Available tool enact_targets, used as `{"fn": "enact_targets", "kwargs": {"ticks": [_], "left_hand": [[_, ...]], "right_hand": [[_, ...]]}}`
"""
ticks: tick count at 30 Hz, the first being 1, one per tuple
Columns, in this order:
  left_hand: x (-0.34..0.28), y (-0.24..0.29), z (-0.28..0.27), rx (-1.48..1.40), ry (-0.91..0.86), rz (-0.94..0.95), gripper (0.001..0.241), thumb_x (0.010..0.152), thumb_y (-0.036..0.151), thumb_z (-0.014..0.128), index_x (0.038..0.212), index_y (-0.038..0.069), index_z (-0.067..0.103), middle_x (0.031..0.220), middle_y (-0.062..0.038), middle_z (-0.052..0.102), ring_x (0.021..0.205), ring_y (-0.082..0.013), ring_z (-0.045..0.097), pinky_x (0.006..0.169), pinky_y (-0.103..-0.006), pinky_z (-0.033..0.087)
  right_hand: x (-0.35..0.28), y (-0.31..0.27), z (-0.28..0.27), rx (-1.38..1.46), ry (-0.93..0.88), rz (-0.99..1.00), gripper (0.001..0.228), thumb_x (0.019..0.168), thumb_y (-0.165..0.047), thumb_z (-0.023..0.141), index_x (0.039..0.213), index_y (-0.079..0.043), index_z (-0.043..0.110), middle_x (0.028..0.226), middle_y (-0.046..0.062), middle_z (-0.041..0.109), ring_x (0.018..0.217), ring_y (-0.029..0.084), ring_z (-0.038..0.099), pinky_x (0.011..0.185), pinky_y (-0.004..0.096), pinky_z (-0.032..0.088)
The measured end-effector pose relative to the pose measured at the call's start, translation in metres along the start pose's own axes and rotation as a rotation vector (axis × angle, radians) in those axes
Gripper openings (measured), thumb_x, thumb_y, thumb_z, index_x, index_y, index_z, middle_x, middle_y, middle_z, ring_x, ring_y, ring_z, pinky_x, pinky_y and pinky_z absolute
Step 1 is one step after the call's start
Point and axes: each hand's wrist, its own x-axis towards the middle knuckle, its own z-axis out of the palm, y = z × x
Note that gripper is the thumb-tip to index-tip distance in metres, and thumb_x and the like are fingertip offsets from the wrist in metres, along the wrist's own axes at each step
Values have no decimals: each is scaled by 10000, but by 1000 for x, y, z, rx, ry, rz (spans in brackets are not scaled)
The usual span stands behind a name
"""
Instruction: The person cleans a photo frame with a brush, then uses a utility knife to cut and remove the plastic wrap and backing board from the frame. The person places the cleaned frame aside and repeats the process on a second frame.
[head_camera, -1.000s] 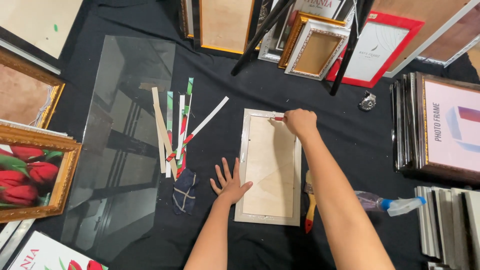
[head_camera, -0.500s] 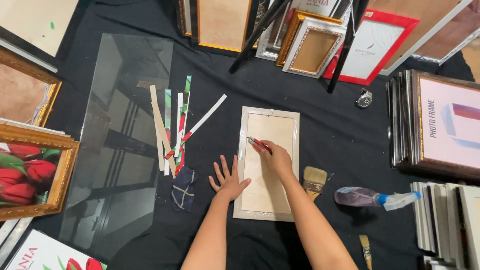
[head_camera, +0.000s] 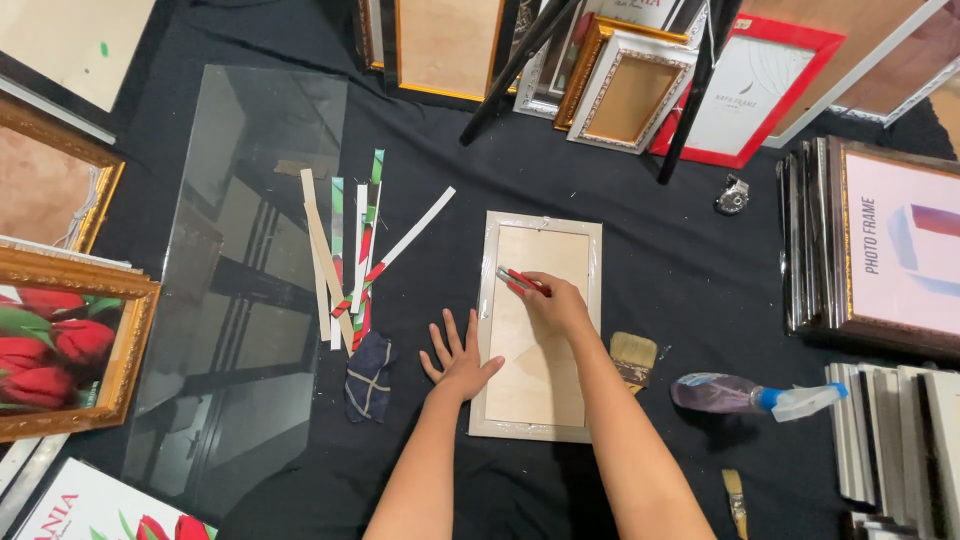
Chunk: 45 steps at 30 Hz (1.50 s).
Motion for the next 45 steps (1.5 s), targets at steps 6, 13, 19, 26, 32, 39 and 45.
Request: {"fn": "enact_targets", "kwargs": {"ticks": [6,13,19,26,32,39,45], "left_hand": [[5,-3,3,12,5,7,905,1022,595,419,1595,390,-251,1622,-54,-426,1485,-394,-356,1139,-703,-156],[4,-3,2,17,6,11,902,1027,585,420,1595,383,-252,1625,-64,-419,1485,-396,-354,1138,-703,-161],[8,-6,6,27,17,8,903,1031,579,423,1596,382,-254,1626,-60,-416,1490,-390,-346,1137,-700,-160],[18,-11,13,-11,45,7,917,1000,614,461,1605,411,-198,1626,-12,-420,1499,-364,-337,1142,-695,-170],[18,-10,12,-10,53,1,924,996,594,487,1605,421,-185,1626,-7,-420,1494,-355,-351,1136,-694,-178],[24,-16,17,-5,85,41,939,990,620,471,1605,404,-204,1635,-36,-404,1495,-381,-342,1124,-712,-164],[8,-21,22,-81,147,94,1063,892,686,572,1633,369,-120,1658,-10,-359,1513,-350,-312,1145,-666,-184]], "right_hand": [[-3,-12,-9,-39,0,-21,374,1004,-248,631,1371,-302,680,1293,136,722,1302,316,623,1104,431,483],[23,5,2,-170,-16,-66,384,985,-329,641,1368,-353,664,1226,90,748,1243,300,657,1065,447,516],[40,-10,26,-546,77,-136,334,960,-354,653,1290,-367,703,1140,-15,760,1128,236,713,943,410,578],[64,-16,86,-771,348,-324,117,865,-77,687,930,-54,781,741,103,656,721,308,733,618,491,612],[31,-17,79,-774,421,-344,154,919,-117,648,990,-5,726,810,124,628,761,318,714,641,500,597],[-72,69,-7,588,212,84,541,1016,-276,579,1425,74,517,1073,253,611,749,287,699,605,328,599],[-135,176,2,1104,35,155,624,993,-98,590,1558,-63,328,1320,198,591,1036,309,705,897,408,596]]}}
